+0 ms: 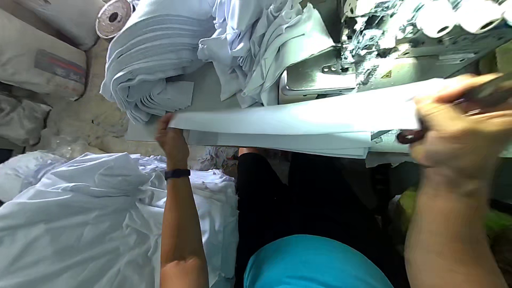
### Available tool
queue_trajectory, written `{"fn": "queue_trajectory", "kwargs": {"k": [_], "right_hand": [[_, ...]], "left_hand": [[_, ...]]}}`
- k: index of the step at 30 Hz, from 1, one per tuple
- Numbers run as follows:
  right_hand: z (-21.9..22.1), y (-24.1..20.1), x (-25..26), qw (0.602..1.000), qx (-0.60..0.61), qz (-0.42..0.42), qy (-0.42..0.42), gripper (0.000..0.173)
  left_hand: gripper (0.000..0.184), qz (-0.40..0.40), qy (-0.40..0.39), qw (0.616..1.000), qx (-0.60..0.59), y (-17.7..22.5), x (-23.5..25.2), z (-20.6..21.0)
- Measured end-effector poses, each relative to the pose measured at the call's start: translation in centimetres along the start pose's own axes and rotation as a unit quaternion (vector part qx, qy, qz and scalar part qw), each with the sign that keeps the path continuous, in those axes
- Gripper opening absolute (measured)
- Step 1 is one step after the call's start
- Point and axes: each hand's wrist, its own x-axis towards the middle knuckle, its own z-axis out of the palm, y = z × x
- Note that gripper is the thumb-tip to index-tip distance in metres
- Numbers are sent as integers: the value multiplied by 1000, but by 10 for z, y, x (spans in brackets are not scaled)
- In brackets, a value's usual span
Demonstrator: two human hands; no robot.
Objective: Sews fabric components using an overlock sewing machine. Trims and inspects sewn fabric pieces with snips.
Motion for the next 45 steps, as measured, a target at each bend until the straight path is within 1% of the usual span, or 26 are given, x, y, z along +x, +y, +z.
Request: {"fn": "queue_trajectory", "kwargs": {"k": [1,2,3,4,5,6,7,8,9,10,11,13,14,15,17,19,23,26,29,34,37,39,40,43,45], "right_hand": [[7,7,-10,999,-52,-5,-13,20],[14,17,-20,994,-103,-4,-30,12],[19,27,-28,987,-148,-2,-57,5],[24,37,-33,979,-182,-7,-87,10],[28,44,-35,971,-206,-12,-116,16],[31,48,-36,966,-216,-13,-142,21],[32,49,-35,964,-211,-11,-158,24],[33,46,-34,967,-192,-10,-167,25],[34,40,-32,972,-160,-12,-173,22],[36,34,-31,976,-124,-21,-180,17],[37,28,-30,977,-88,-39,-188,14],[41,19,-28,975,-44,-80,-205,20],[42,16,-28,973,-32,-94,-207,24],[43,14,-28,973,-22,-105,-205,26],[45,14,-30,974,-9,-114,-196,26],[43,15,-31,977,-8,-107,-184,21],[34,17,-36,983,11,-74,-170,11],[32,15,-37,985,57,-31,-159,8],[41,16,-35,985,100,-5,-144,7],[49,19,-33,985,101,-3,-138,6],[55,21,-32,986,113,8,-121,8],[61,21,-28,987,123,29,-102,11],[64,22,-26,988,119,36,-91,12],[75,30,-20,996,68,40,-35,12],[81,38,-20,999,32,30,2,12]], "left_hand": [[24,-35,59,989,-129,8,10,1],[24,-42,90,970,-221,17,18,1],[27,-30,95,955,-280,28,22,4],[29,-9,88,941,-328,36,27,9],[34,15,51,924,-379,42,29,17],[37,32,-9,918,-395,49,25,29],[35,48,-87,928,-358,56,15,42],[27,64,-179,940,-283,63,1,55],[19,87,-262,939,-204,73,-14,71],[12,123,-335,925,-130,84,-29,91],[7,155,-396,901,-89,95,-42,114],[8,188,-483,853,-56,110,-63,153],[10,190,-506,840,-56,113,-70,168],[10,181,-516,835,-61,115,-76,178],[5,138,-514,844,-74,119,-82,188],[3,110,-501,855,-78,126,-83,188],[5,115,-466,874,-75,132,-77,179],[8,103,-431,890,-109,129,-79,179],[13,84,-391,906,-140,124,-81,188],[14,68,-363,912,-177,113,-79,193],[16,71,-352,912,-198,107,-78,196],[20,106,-349,911,-192,109,-70,201],[21,145,-350,910,-168,112,-63,205],[24,275,-363,889,-52,125,-43,216],[17,322,-371,871,14,127,-34,225]]}}
